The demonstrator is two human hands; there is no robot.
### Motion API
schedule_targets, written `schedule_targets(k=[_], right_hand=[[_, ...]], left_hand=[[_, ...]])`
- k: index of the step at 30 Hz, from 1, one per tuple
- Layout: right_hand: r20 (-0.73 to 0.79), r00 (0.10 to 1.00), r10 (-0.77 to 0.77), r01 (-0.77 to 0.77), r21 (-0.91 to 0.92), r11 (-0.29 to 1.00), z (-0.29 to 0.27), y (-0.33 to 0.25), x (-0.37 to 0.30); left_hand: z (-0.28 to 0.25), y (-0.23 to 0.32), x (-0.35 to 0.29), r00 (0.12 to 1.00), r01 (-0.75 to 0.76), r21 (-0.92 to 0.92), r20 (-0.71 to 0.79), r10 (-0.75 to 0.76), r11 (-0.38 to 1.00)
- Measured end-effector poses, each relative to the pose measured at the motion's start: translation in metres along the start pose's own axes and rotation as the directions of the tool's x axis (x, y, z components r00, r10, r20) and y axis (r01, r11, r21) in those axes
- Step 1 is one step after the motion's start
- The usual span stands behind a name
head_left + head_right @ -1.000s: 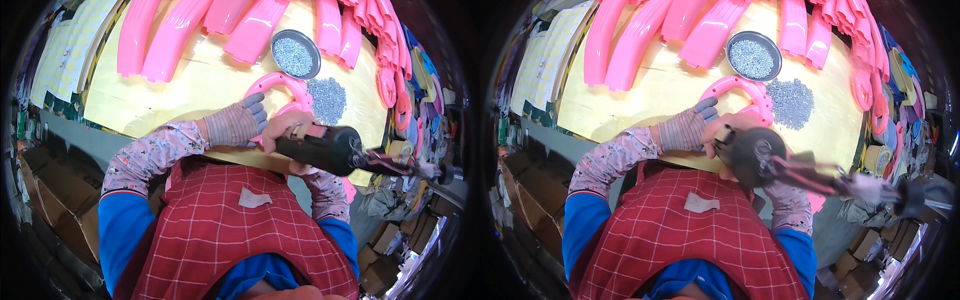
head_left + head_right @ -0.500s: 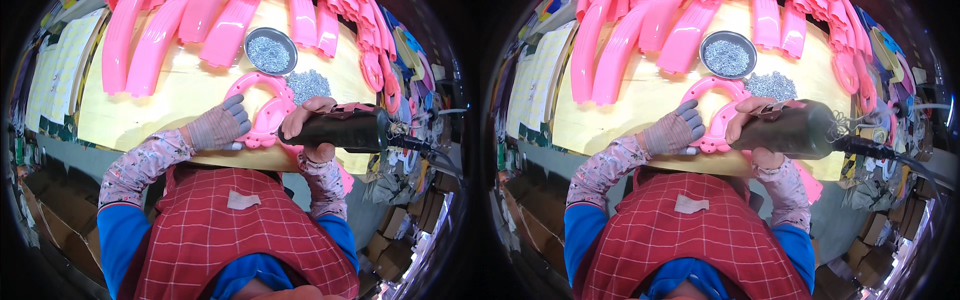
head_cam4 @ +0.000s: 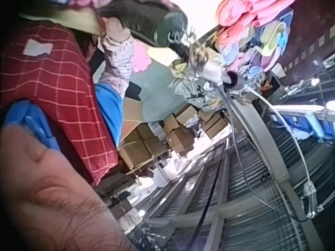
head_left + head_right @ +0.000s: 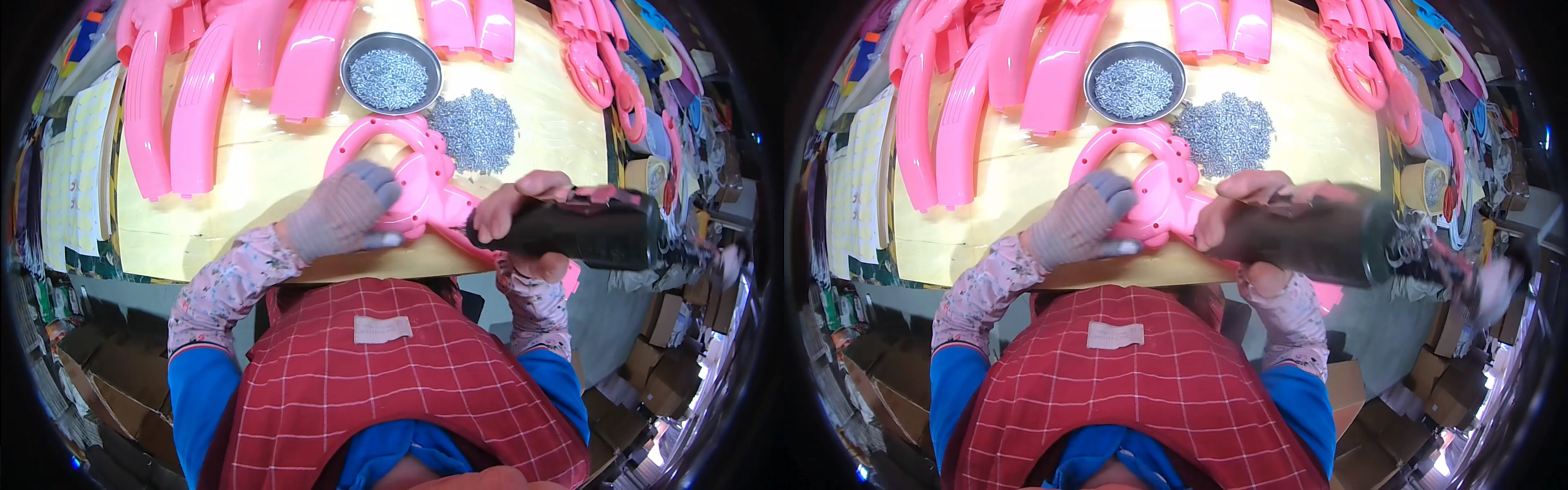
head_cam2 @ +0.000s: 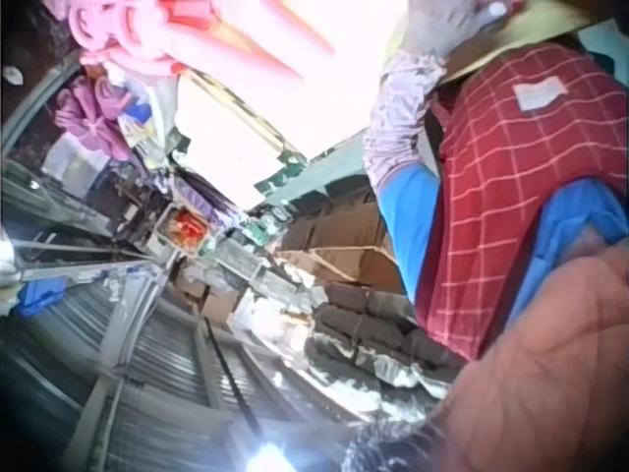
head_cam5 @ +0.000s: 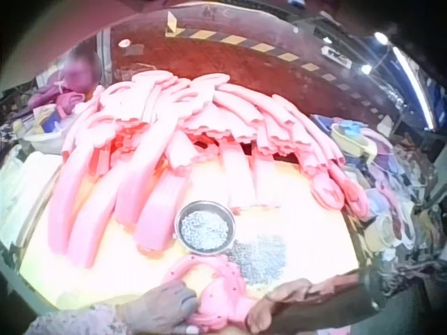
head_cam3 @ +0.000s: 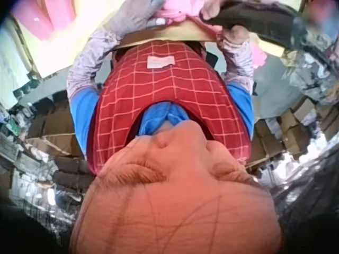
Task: The person uses a handheld power tool to drive small metal fasteners into pre-drilled holes on pink plastic components. They repeatedly pick up fasteners and insert them into the holes while holding the plastic piece steady on a workbench.
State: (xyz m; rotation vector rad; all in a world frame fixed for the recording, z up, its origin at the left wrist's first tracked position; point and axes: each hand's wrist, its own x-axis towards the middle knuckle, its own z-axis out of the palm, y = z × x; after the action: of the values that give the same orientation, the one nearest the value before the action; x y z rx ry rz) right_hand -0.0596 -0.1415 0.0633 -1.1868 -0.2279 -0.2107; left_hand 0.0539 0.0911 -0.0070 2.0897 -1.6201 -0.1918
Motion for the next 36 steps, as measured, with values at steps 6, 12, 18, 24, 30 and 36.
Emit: schedule_targets(k=[6,12,18,24,30,36], right_hand=[[0.046,0.989,0.14,-0.135,-0.103,0.986,-0.017,0.002,-0.014],[0.421,0.889,0.181,-0.141,-0.125,0.982,-0.041,0.006,-0.001],[0.021,0.982,-0.19,0.188,0.082,0.979,-0.03,-0.005,-0.018],[-0.121,0.947,-0.296,0.291,-0.059,0.955,-0.044,-0.016,-0.016],[-0.19,0.981,0.036,-0.078,-0.214,0.974,-0.035,-0.011,-0.019],[-0.022,0.994,0.111,-0.113,-0.247,0.963,-0.047,-0.009,-0.01]], left_hand=[[0.039,0.04,0.087,0.994,-0.068,0.159,0.095,0.053,0.985],[0.059,0.043,0.102,0.988,-0.003,0.284,0.151,-0.042,0.959],[0.025,0.054,0.075,0.947,0.126,0.327,0.24,-0.212,0.937],[0.034,0.071,0.077,0.993,0.113,0.05,0.033,-0.115,0.992],[0.043,0.076,0.083,0.98,0.187,0.035,0.065,-0.189,0.982],[0.045,0.078,0.082,0.98,0.201,-0.014,0.011,-0.201,0.98]])
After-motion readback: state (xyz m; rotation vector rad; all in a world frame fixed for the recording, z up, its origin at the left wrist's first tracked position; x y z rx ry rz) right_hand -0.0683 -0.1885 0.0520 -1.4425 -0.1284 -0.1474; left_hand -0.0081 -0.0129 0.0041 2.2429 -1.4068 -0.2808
